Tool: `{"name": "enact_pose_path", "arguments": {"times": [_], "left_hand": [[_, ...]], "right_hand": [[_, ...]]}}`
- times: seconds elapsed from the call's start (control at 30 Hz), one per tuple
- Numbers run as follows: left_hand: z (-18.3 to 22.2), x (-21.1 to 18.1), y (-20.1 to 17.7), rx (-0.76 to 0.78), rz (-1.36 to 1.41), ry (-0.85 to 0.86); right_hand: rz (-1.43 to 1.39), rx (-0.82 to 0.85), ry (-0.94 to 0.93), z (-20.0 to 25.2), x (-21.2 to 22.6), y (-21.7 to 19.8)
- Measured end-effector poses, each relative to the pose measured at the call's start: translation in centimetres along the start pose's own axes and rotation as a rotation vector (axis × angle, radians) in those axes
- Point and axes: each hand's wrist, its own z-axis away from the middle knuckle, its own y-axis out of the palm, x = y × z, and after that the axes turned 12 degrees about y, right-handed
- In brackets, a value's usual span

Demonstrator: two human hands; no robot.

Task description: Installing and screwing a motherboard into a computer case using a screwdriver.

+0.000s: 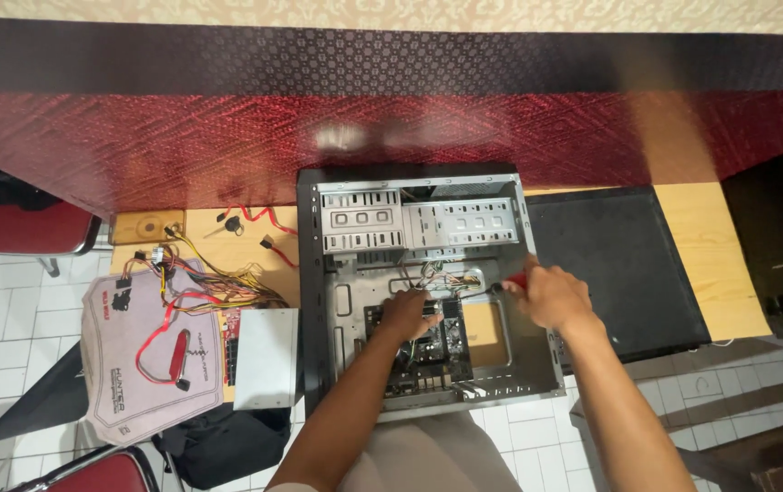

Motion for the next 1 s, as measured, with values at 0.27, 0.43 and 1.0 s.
{"name": "enact_pose_path", "arguments": {"times": [0.27,0.43,1.0], "left_hand": [[-1.0,0.7,1.0,0.015,-0.029,-0.018],[0.4,-1.3,-0.7,0.050,-0.032,-0.025],[0.4,0.1,0.1,-0.046,0.051,0.069]], "right_hand": [[-0.033,0.063,-0.030,-0.3,-0.2,-0.1],[-0.020,0.060,-0.021,0.1,0.0,0.5],[0.065,-0.029,-0.005,-0.5,-0.4,0.0]]}}
